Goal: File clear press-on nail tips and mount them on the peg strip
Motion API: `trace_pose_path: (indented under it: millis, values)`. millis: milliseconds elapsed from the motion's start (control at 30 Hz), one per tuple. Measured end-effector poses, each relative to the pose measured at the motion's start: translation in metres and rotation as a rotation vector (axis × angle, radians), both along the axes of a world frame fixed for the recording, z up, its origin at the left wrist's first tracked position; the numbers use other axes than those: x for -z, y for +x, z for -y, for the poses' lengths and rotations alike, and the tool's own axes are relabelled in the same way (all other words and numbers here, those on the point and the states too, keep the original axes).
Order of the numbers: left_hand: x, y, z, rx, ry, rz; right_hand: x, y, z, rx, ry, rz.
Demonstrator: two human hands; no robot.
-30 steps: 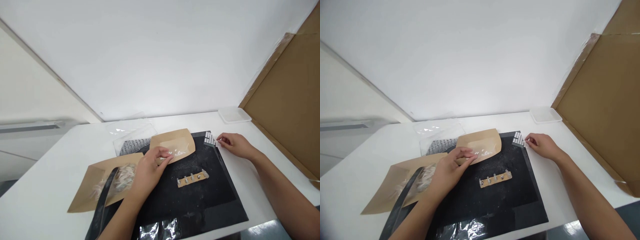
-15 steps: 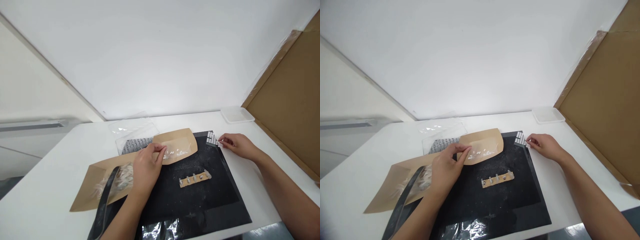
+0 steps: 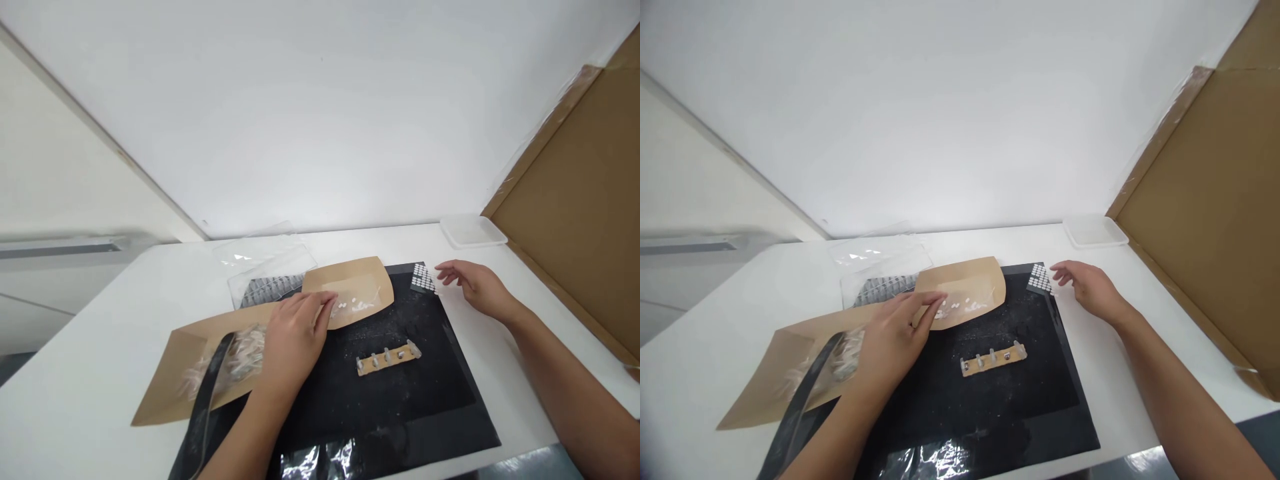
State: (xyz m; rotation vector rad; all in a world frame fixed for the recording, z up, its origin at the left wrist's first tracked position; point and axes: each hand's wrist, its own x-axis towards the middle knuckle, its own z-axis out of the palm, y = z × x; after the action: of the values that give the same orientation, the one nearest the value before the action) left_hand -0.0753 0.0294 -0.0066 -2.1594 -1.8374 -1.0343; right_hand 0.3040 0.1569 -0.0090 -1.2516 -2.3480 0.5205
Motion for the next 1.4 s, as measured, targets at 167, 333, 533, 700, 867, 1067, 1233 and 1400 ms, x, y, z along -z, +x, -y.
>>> trace_pose_path:
  millis: [167,333,533,700,867,1067,1233,1400]
  values:
    - [-0.001,0.004,0.002,0.043,0.019,0.038,-0.004,0.002,-0.001,-0.004,0.019,0.033]
    - [-0.001,0.005,0.002,0.058,0.068,0.059,-0.010,0.002,0.000,-0.033,-0.120,0.090]
    - [0.005,0.007,0.003,0.038,0.045,0.051,-0.009,0.001,0.002,-0.074,-0.135,0.099]
    - [0.001,0.014,0.005,0.008,0.080,0.059,-0.007,0.001,0.001,-0.080,-0.137,0.108]
    - [-0.005,0.019,0.006,0.009,0.085,0.084,-0.007,-0.002,0.003,-0.073,-0.100,0.138]
    - [-0.006,0.019,0.007,0.020,0.125,0.110,-0.005,-0.007,0.007,-0.042,-0.057,0.180]
    - [-0.008,0.020,0.007,0.036,0.151,0.105,-0.002,-0.010,0.009,-0.011,-0.014,0.228]
    - [-0.011,0.023,0.007,0.056,0.160,0.109,-0.001,-0.013,0.009,-0.007,0.012,0.234]
